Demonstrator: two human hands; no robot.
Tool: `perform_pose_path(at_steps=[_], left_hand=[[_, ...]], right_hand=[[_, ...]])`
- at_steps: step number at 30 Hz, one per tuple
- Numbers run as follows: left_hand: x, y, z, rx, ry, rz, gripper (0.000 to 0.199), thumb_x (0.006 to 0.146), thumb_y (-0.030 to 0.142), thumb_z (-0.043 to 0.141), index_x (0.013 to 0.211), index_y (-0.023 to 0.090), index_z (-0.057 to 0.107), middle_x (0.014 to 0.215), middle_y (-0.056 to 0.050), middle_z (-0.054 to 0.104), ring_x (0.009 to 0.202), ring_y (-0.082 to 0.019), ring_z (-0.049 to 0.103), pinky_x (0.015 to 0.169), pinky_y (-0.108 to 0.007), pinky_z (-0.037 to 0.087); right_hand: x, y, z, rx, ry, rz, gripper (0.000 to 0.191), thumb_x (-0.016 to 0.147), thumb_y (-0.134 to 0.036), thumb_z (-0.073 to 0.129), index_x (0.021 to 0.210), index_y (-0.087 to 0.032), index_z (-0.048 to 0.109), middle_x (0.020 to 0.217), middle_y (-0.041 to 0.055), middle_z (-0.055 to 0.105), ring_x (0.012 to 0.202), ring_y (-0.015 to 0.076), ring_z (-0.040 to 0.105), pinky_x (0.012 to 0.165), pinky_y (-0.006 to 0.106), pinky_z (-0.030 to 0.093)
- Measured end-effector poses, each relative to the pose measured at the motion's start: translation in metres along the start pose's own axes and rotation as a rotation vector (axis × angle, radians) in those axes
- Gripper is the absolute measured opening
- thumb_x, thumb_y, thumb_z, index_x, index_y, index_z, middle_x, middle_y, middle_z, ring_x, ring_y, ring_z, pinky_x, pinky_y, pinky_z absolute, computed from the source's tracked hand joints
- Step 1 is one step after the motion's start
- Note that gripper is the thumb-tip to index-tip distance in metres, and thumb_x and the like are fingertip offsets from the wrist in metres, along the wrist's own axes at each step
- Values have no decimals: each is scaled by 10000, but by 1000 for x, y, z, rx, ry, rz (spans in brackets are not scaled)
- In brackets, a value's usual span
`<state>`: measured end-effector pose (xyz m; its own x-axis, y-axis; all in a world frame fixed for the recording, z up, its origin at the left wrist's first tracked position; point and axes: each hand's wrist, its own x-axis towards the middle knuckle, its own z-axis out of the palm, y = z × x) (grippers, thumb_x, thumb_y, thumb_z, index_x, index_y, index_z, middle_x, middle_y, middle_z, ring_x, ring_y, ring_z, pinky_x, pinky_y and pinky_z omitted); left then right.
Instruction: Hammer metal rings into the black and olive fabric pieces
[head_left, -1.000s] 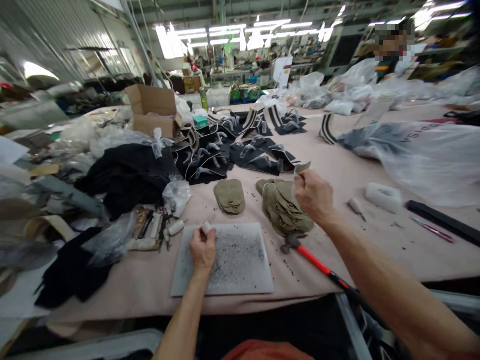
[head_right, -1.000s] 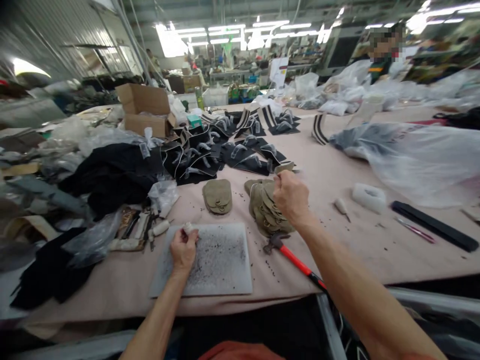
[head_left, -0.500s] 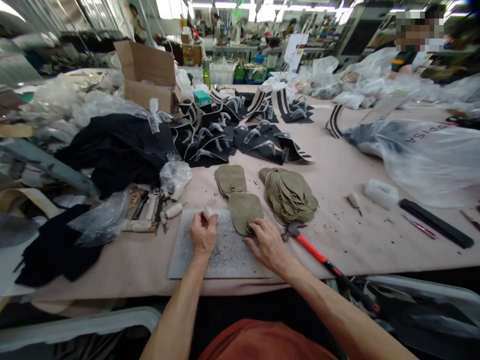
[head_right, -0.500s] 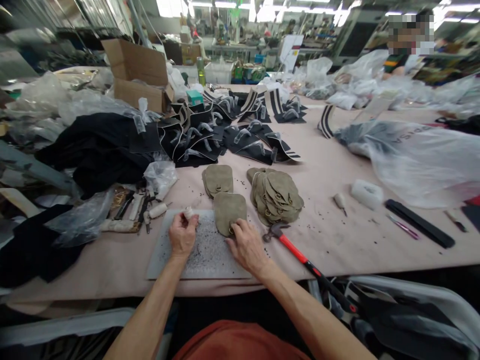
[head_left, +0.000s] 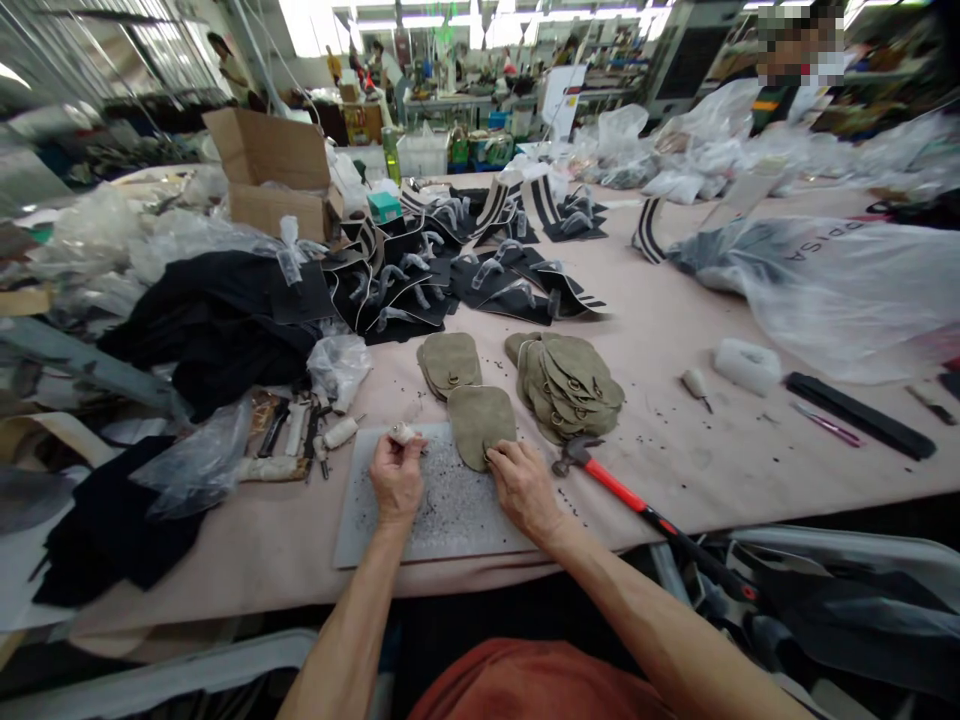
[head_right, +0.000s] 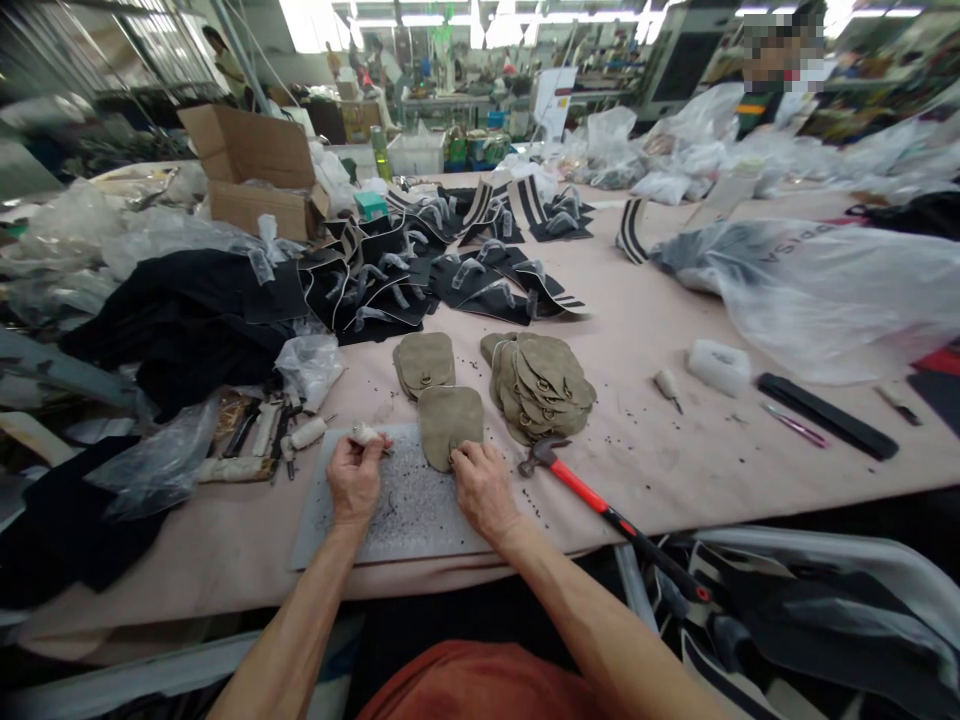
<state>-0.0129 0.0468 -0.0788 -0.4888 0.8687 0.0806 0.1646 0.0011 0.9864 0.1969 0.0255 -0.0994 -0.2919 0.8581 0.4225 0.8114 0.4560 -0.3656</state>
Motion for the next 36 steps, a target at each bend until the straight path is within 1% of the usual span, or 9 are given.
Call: perform_pose_path(at_steps=[3, 7, 10, 12, 16, 20, 26, 32, 36], left_hand=[[-2, 14, 13, -206, -89, -18, 389, 787, 483, 736, 961, 150, 636, 925, -94, 755, 812, -213, 736, 781, -341, 598], [-5, 28, 46, -347, -299, -54, 477, 757, 486, 779, 1051, 153, 606, 962, -86, 745, 830, -216, 741, 819, -375, 606], [-7, 23, 68, -329, -402, -47, 505, 752, 484, 780, 1094, 158, 601, 897, -65, 738, 828, -213, 737, 852, -382, 600], [-8, 14, 76, -297, -428, -48, 463, 770, 482, 758, 1069, 164, 604, 863, -56, 731, 810, -209, 733, 836, -372, 602], [-10, 3, 78, -324, -412, -94, 411, 778, 488, 732, 1004, 178, 584, 879, -53, 723, 797, -210, 735, 827, -381, 610], [-10, 3, 77, -319, -410, -118, 426, 771, 514, 732, 988, 181, 579, 887, -57, 725, 794, -218, 738, 801, -385, 620], [-10, 4, 79, -268, -436, -95, 412, 791, 532, 712, 956, 181, 574, 870, -52, 709, 785, -217, 736, 756, -353, 619], [-11, 4, 82, -105, -407, 7, 276, 866, 469, 627, 903, 204, 561, 828, -52, 720, 779, -224, 733, 719, -333, 594], [-15, 8, 81, 88, -415, 184, 148, 897, 367, 581, 914, 221, 570, 827, -59, 745, 770, -223, 714, 738, -336, 556]], right_hand=[[1, -1, 0, -3, 25, 3, 260, 989, -164, 449, 1015, -192, 707, 1038, 88, 695, 912, 227, 565, 825, 362, 458], [1, -4, -8, 14, 7, 33, 234, 981, -170, 464, 1047, -178, 689, 1079, 92, 712, 941, 232, 587, 848, 374, 447], [-5, -7, -14, 27, -36, 49, 285, 949, -124, 467, 1144, -187, 666, 1196, 95, 702, 1046, 249, 594, 982, 437, 412], [-12, -9, -15, 24, -51, 62, 344, 936, -107, 465, 1211, -199, 650, 1289, 92, 672, 1168, 275, 562, 1064, 488, 362], [-25, -10, -10, 43, -53, 94, 418, 931, -106, 451, 1301, -199, 622, 1391, 93, 614, 1312, 306, 478, 1095, 506, 361], [-28, -10, -6, 83, -44, 121, 437, 928, -109, 456, 1322, -216, 613, 1403, 91, 605, 1329, 304, 466, 1107, 520, 362], [-27, -9, -7, 98, -48, 135, 433, 925, -111, 461, 1316, -208, 619, 1406, 95, 600, 1337, 301, 456, 1112, 514, 363], [-28, -8, -5, 104, -60, 125, 443, 917, -105, 466, 1323, -200, 614, 1411, 96, 597, 1343, 300, 454, 1112, 508, 367], [-26, -12, -9, 123, -64, 131, 443, 904, -110, 483, 1318, -194, 615, 1393, 113, 607, 1338, 309, 464, 1099, 527, 380]])
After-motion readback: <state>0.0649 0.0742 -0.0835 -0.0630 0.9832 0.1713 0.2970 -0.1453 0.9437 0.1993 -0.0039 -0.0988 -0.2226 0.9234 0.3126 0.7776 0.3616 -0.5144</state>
